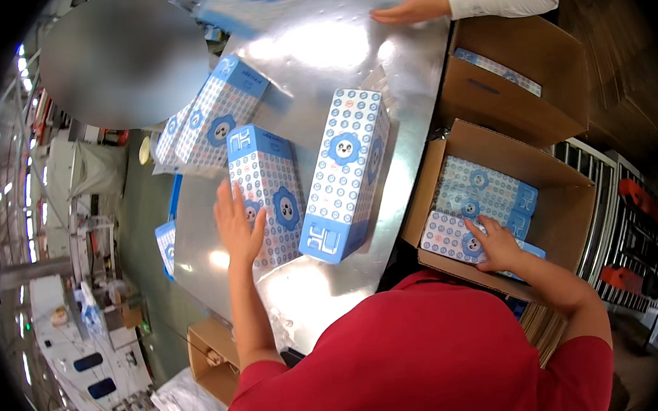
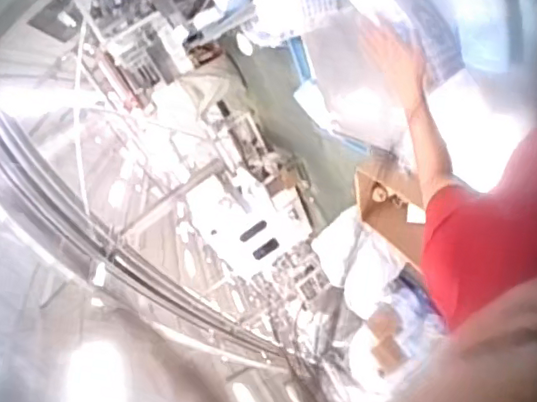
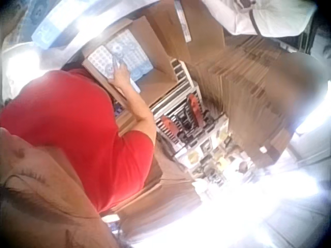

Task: The person packs blue and white rectangular boxes into cardboard shipping boxes on a metal table, folds the box flaps closed, and places them onto a conveyor belt.

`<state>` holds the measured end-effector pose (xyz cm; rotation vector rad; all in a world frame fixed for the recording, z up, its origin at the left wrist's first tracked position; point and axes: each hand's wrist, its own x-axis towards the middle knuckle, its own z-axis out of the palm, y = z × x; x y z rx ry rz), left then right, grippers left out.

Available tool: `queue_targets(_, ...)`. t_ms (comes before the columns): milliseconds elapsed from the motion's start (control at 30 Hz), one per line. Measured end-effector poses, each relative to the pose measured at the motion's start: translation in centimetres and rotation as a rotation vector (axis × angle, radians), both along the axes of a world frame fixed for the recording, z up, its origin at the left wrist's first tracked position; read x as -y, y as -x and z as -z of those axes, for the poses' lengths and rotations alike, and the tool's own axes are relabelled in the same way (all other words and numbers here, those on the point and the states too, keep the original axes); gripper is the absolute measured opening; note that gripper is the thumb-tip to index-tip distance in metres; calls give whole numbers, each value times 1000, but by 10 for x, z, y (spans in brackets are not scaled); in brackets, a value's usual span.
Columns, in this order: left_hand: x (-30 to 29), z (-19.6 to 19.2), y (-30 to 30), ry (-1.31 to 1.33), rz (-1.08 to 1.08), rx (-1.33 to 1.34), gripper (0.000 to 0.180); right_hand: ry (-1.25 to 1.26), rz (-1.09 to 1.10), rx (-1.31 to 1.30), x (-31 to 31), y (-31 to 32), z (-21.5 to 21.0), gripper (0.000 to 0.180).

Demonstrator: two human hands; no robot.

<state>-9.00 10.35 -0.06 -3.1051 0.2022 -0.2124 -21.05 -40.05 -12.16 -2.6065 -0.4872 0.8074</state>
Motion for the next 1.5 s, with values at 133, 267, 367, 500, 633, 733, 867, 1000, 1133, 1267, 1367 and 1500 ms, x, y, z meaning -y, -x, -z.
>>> queue_targets(133,-2,38,-20,150,-1,-20,73,70,-39,134,-3,-5,0,106)
queue_targets(267,3,38,-18,179,-34,-56,75,59,-25,163,-3,1,-1,106)
queue_targets(367,4,35,-21,175,-146,-88,79,25,-30,191,-2,1,3,107)
queue_targets(500,31,25,-18,133,-354,-132,83,32,-46,224,-4,2,2,108)
queue_targets(633,22,43,11,159,-256,-60,80,32,-84,319,-4,4,6,109)
queue_targets(733,20,41,35,181,-214,-54,75,24,-92,317,-2,5,12,109)
queue_targets(867,17,36,19,209,-222,-44,73,30,-85,312,-2,4,13,111)
queue_targets(1000,26,39,20,132,-238,-55,67,21,-80,364,0,6,19,110)
queue_targets(1133,30,37,30,171,-294,-54,65,-10,-96,385,4,3,28,107)
queue_targets(1267,26,43,23,164,-300,-23,68,-25,-146,455,10,4,41,99)
queue_targets(1367,25,47,21,195,-284,10,73,-144,162,184,12,1,59,70)
queue_targets(1500,44,49,49,224,-314,-37,75,-81,437,93,-28,-14,16,44)
